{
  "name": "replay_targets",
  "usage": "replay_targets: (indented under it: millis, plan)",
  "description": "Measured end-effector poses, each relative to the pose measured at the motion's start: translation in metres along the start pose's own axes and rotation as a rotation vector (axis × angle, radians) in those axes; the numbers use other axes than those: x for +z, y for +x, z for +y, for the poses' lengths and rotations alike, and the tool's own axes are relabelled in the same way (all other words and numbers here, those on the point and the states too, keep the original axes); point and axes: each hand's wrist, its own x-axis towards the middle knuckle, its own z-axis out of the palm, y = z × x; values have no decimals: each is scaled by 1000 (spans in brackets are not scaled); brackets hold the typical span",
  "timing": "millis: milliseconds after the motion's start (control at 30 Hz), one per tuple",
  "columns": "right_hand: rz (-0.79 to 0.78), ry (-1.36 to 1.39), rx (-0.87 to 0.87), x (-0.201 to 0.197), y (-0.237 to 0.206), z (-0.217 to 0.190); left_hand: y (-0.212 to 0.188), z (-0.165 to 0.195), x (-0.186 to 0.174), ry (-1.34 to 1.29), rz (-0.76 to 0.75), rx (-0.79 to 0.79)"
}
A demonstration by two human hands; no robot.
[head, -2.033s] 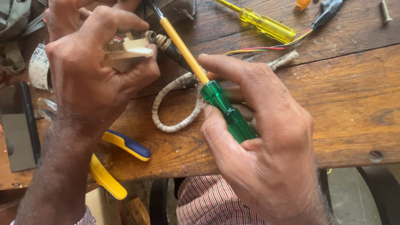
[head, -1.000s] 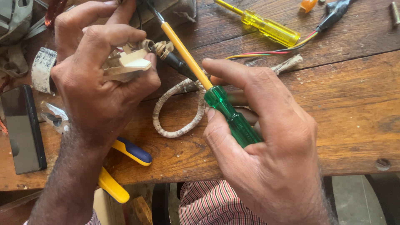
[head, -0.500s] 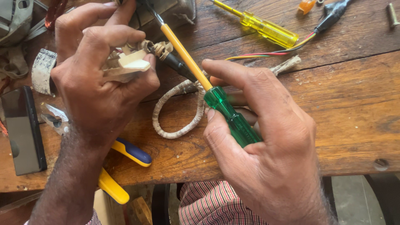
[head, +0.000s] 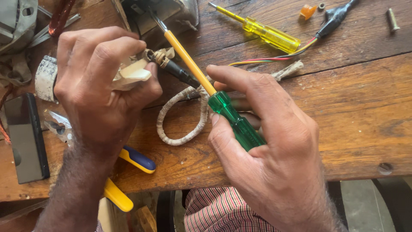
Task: The person uses a screwdriver to remove screws from a disassembled appliance, then inserts a small metal piece into the housing and tightens it with a screwdriver. The person continues to adjust internal components and wires while working at a cluttered wooden workbench.
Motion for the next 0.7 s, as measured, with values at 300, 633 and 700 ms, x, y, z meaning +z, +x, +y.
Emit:
replay_targets:
  millis: [300, 633, 700]
  plan:
    - [1, 28, 24, -3, -1, 1, 4, 7, 1, 41, 17, -30]
    - [-5, 49, 40, 1, 0, 1, -1, 4, 1, -44, 24, -44]
    - [-7, 28, 4, 1, 0, 1, 0, 6, -1, -55, 17, -52]
